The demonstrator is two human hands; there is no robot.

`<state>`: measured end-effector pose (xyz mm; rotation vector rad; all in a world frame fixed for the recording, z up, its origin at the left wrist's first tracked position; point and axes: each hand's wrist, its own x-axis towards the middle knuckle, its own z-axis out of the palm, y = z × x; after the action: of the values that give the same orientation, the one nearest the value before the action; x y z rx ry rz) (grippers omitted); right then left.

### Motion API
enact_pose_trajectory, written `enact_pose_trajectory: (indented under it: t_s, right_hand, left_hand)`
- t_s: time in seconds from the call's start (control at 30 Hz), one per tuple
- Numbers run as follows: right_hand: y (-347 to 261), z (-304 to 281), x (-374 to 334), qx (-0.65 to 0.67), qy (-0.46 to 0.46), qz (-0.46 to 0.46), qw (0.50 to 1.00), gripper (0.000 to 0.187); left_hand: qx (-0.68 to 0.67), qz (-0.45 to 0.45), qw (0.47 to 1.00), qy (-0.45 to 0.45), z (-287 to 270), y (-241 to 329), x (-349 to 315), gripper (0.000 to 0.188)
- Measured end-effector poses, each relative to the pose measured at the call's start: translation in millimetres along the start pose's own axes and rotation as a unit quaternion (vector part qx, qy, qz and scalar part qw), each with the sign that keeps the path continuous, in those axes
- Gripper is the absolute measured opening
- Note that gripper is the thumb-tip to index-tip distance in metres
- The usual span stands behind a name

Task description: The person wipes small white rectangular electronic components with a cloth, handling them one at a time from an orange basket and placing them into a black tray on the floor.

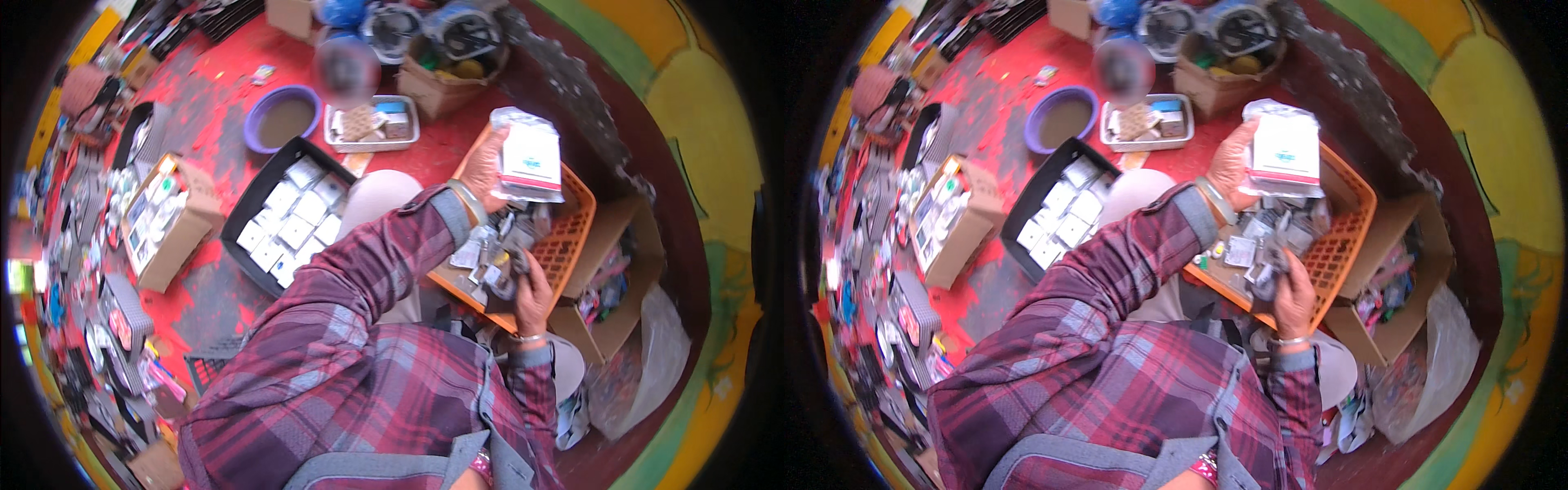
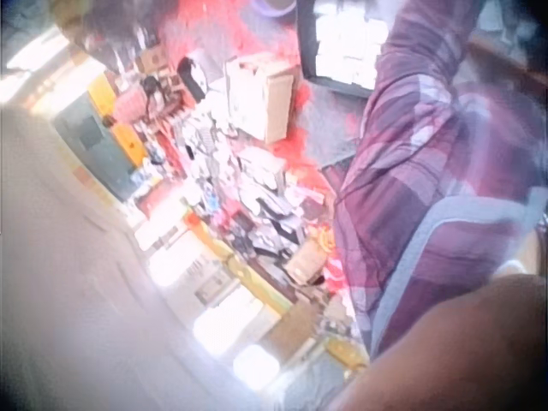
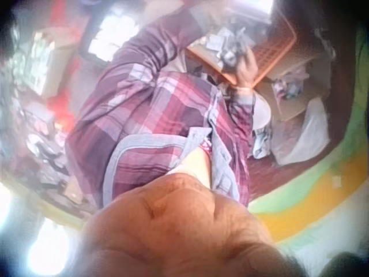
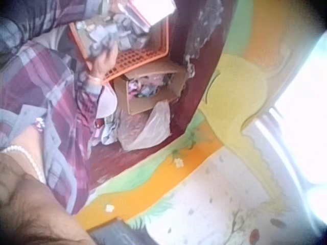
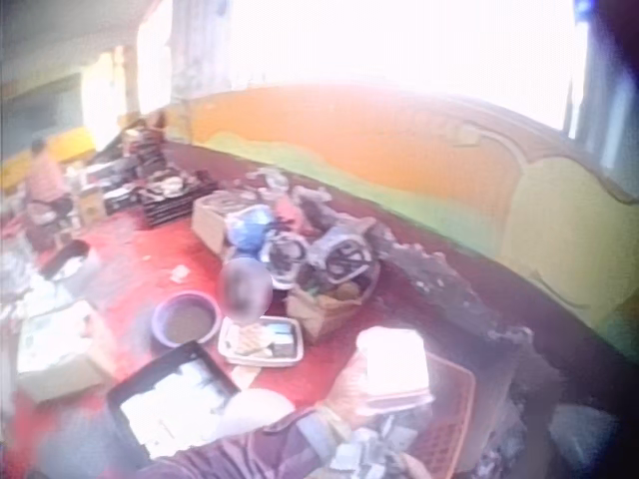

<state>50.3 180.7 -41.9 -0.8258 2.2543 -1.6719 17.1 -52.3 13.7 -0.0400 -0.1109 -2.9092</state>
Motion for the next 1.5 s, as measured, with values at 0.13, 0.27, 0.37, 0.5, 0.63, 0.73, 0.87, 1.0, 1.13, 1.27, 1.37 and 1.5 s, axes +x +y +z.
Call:
enact_pose_trajectory:
  t_s: [0.13,0.27,0.37,0.5,0.63,0.73,0.87,1.0,1.13,1.27,1.37,1.5]
  right_hand:
    - [31.2,-21.4,-26.9,0.211,0.066,0.182,0.958,0.035]
    - [52.2,-30.7,-32.1,0.317,0.059,0.235,0.917,0.038]
    - [65.7,-30.0,-33.9,0.291,0.025,0.244,0.925,0.037]
    - [83.2,-26.6,-36.5,0.247,0.029,0.294,0.923,0.036]
    - [78.4,-23.6,-36.8,0.206,0.012,0.324,0.923,0.035]
    - [89.9,-25.5,-34.8,0.199,0.004,0.327,0.924,0.035]
    - [113.4,-32.8,-40.1,0.172,-0.008,0.319,0.932,0.034]
    - [120.1,-33.9,-47.5,0.141,-0.008,0.332,0.933,0.037]
    - [105.4,-26.3,-45.3,0.099,0.013,0.344,0.934,0.036]
    - [113.4,-21.9,-46.9,0.124,-0.019,0.36,0.924,0.036]
    - [110.3,-19.9,-49.0,0.12,-0.008,0.351,0.929,0.037]
    - [119.2,-22.6,-50.5,0.133,-0.022,0.346,0.929,0.036]
  left_hand:
    - [0.045,0.058,0.997,0.008,14.8,67.1,-39.8,0.044]
    - [0.102,0.175,0.977,0.071,-8.9,179.2,-113.4,0.041]
    - [0.135,0.246,0.952,0.123,-59.1,266.6,-194.7,0.041]
    - [0.221,0.33,0.851,0.343,-164.8,340.4,-326.5,0.038]
    - [0.239,0.341,0.767,0.489,-247.7,319.0,-411.6,0.025]
    - [0.169,0.303,0.762,0.546,-313.8,283.0,-434.8,0.026]
    - [0.224,0.235,0.696,0.64,-337.8,243.1,-412.5,0.03]
    - [0.21,0.176,0.656,0.704,-341.0,221.4,-396.1,0.031]
    - [0.185,0.125,0.697,0.681,-383.4,206.7,-402.6,0.032]
    - [0.318,0.061,0.705,0.631,-476.7,210.7,-449.1,0.037]
    - [0.232,0.085,0.749,0.615,-462.7,200.4,-428.2,0.04]
    - [0.162,0.145,0.808,0.548,-378.0,191.2,-396.0,0.043]
